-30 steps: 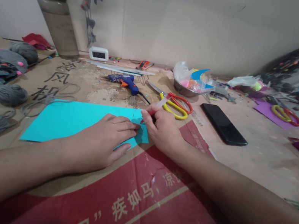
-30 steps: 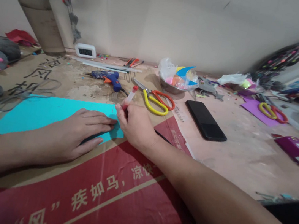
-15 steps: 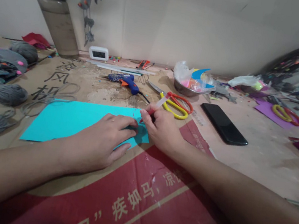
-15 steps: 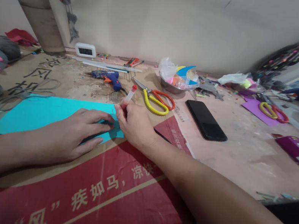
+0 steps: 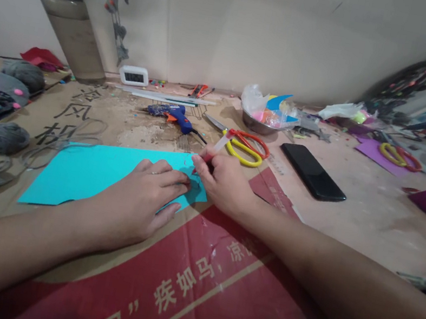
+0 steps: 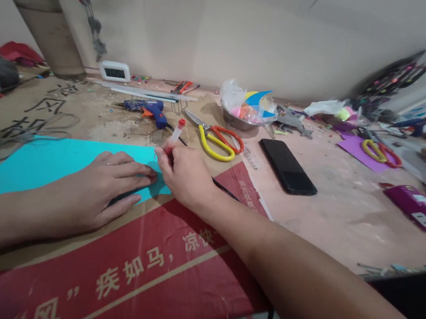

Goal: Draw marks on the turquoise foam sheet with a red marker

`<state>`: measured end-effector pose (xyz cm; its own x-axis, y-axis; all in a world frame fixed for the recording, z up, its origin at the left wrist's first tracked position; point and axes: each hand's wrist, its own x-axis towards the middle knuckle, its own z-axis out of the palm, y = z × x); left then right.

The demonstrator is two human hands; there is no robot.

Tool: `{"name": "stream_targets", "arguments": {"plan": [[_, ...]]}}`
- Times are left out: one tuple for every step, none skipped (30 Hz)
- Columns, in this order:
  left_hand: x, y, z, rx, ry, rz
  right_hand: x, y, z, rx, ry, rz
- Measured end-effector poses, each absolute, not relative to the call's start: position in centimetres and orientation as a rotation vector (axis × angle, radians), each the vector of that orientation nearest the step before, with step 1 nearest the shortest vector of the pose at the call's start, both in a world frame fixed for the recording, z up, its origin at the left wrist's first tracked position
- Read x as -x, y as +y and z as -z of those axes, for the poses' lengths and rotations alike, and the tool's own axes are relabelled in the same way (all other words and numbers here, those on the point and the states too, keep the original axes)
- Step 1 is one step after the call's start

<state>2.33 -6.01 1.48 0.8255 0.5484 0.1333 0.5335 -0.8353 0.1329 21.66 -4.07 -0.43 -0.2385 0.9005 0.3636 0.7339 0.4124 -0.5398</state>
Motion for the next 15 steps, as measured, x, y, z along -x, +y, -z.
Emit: {"name": "stream_targets", "arguments": {"plan": [[-2.33, -5.99, -1.44, -2.911, 0.865, -0.254, -21.66, -4.05, 0.46, 1.376, -2.038, -0.341], [-2.30, -5.96, -1.40, -2.907, 0.861, -0.255, -21.67, -4.03, 0.47, 1.369, -2.038, -0.344], [-2.25, -5.94, -1.36, -2.903, 0.855, -0.257, -21.67, -4.03, 0.47, 1.363, -2.039, -0.348], [-2.20, -5.92, -1.32, -2.898, 0.851, -0.257, -21.66, -4.03, 0.46, 1.359, -2.041, -0.353], [-2.13, -5.91, -1.28, -2.893, 0.849, -0.255, -21.66, -4.04, 0.43, 1.357, -2.040, -0.359], [-2.08, -5.91, -1.25, -2.890, 0.849, -0.254, -21.66, -4.06, 0.39, 1.355, -2.041, -0.365], [-2.03, -5.91, -1.24, -2.887, 0.850, -0.252, -21.65, -4.08, 0.34, 1.352, -2.043, -0.369], [-2.01, -5.92, -1.24, -2.884, 0.852, -0.252, -21.65, -4.11, 0.29, 1.350, -2.047, -0.373], [-2.00, -5.93, -1.25, -2.881, 0.855, -0.252, -21.64, -4.13, 0.25, 1.348, -2.050, -0.378], [-2.00, -5.94, -1.26, -2.878, 0.855, -0.252, -21.64, -4.16, 0.22, 1.347, -2.052, -0.380], [-2.02, -5.94, -1.28, -2.874, 0.853, -0.252, -21.63, -4.17, 0.19, 1.348, -2.054, -0.380], [-2.03, -5.94, -1.30, -2.869, 0.852, -0.251, -21.63, -4.19, 0.19, 1.349, -2.056, -0.378], [-2.05, -5.93, -1.31, -2.864, 0.853, -0.251, -21.62, -4.19, 0.19, 1.350, -2.057, -0.374], [-2.06, -5.93, -1.32, -2.862, 0.853, -0.253, -21.62, -4.18, 0.21, 1.351, -2.058, -0.370], [-2.06, -5.93, -1.32, -2.863, 0.853, -0.257, -21.62, -4.17, 0.23, 1.348, -2.057, -0.367]]}}
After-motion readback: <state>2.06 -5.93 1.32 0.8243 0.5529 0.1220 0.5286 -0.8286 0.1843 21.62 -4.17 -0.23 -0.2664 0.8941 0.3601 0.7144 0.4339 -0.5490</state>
